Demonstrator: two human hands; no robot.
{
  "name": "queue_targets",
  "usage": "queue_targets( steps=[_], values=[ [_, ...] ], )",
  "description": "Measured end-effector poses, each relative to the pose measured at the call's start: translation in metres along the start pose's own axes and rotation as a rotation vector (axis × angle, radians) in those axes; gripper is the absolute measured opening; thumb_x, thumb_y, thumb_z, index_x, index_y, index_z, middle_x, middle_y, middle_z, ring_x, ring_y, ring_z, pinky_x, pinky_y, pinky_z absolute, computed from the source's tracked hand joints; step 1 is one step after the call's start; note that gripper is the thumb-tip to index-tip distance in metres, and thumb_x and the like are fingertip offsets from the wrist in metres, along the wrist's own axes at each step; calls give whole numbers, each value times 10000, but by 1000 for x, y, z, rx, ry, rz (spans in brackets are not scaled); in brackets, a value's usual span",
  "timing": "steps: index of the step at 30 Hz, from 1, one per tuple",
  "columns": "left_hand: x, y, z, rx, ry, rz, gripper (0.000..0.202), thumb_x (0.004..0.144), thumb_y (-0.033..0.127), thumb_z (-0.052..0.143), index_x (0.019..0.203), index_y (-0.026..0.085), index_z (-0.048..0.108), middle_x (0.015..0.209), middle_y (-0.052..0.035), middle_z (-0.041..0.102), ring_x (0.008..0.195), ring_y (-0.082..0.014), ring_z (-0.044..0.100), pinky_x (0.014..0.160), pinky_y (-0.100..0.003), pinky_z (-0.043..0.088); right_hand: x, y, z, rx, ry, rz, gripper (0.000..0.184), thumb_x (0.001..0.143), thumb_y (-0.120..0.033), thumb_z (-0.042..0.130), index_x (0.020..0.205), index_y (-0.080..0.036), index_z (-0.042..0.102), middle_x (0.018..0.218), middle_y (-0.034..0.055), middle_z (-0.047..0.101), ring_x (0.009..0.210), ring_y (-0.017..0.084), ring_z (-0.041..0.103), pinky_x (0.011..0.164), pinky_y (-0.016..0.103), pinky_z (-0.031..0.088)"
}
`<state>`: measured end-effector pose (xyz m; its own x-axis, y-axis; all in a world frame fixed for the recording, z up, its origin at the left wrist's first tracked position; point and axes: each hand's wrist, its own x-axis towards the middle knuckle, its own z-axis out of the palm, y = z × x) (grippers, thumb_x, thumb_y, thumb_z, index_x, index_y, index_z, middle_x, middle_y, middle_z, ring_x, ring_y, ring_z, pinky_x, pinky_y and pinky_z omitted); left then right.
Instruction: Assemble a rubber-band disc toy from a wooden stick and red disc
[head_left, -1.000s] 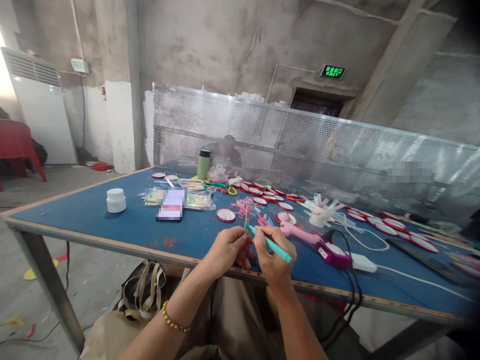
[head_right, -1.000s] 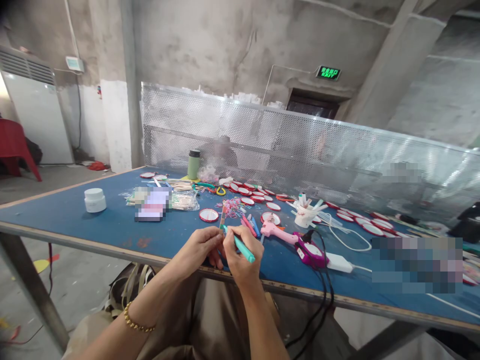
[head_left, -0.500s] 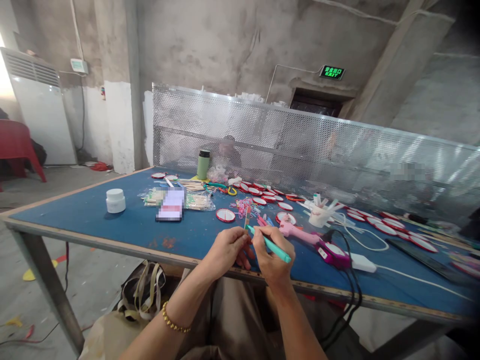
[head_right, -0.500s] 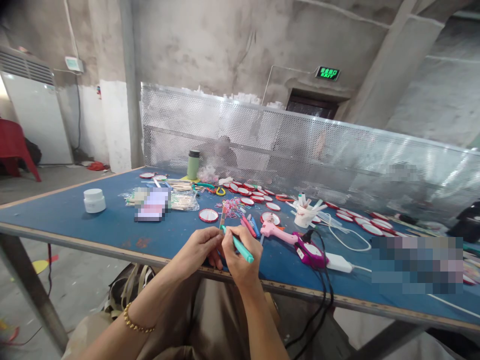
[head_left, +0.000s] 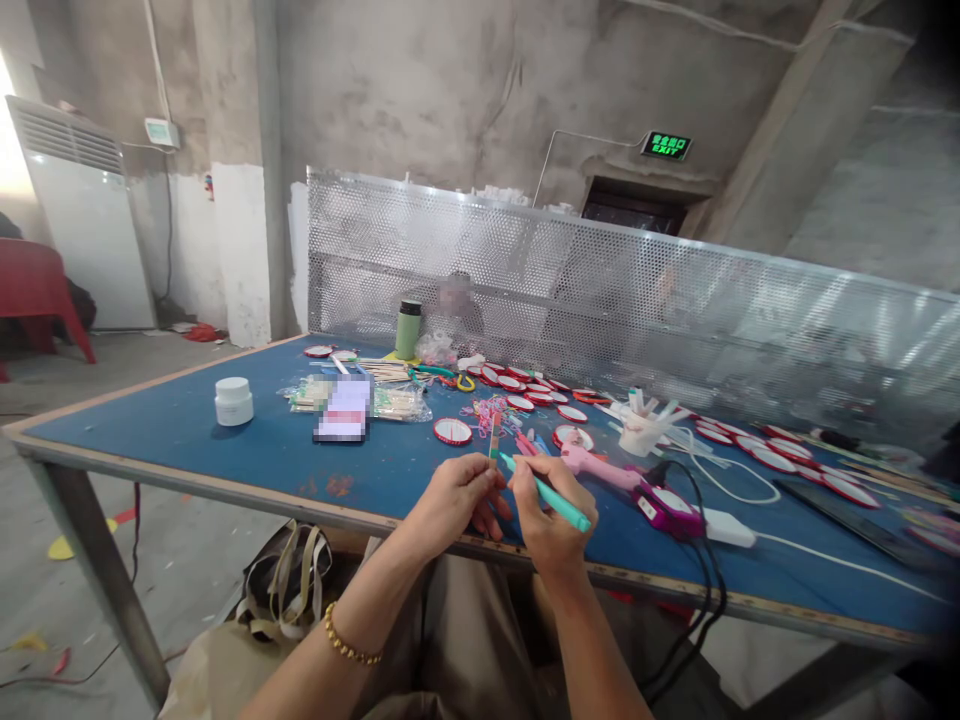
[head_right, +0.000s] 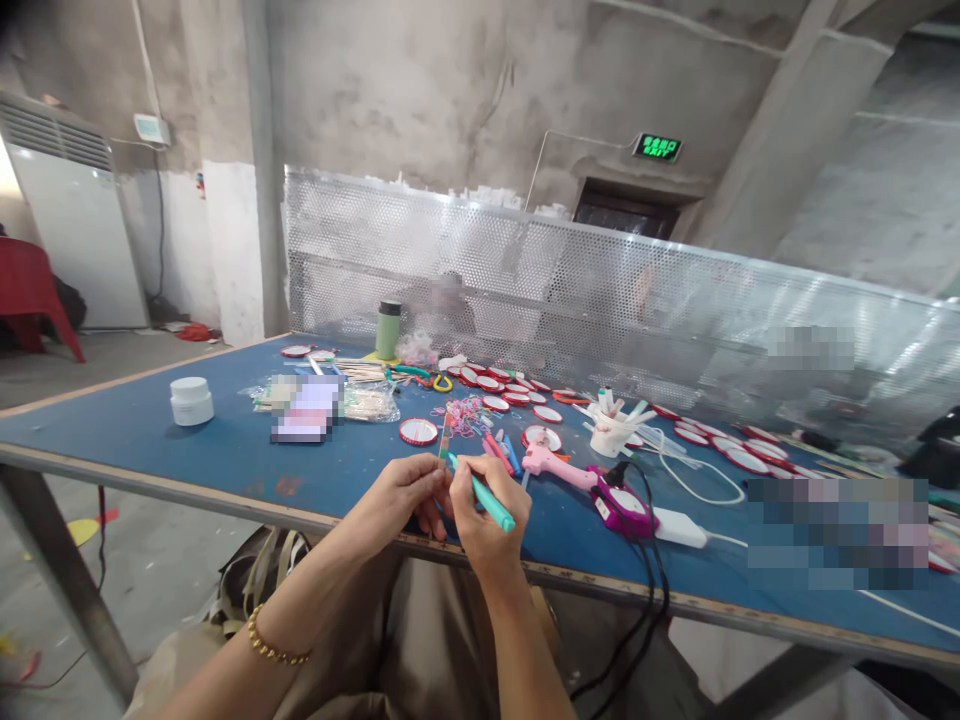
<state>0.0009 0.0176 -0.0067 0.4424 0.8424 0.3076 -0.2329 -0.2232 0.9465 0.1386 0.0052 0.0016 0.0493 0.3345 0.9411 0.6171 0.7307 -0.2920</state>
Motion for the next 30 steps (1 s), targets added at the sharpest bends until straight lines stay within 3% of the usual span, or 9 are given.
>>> queue_targets(
  steps=[17,30],
  values=[
    [1,1,0,14,18,17,335,893,485,503,818,160,529,592,15,576,474,-123,615,463,-196,437,4,-6,0,-46,-77,-30,129,897,-204,561,788,-196,630,658,-9,661,544,115,598,541,230,475],
    [1,0,0,8,10,-1,341,889,496,503,831,160,519,641,1,613,470,-115,616,456,-192,436,5,-3,2,-43,-60,-21,116,895,-205,564,806,-198,637,681,-8,675,554,118,618,541,229,489]
  ],
)
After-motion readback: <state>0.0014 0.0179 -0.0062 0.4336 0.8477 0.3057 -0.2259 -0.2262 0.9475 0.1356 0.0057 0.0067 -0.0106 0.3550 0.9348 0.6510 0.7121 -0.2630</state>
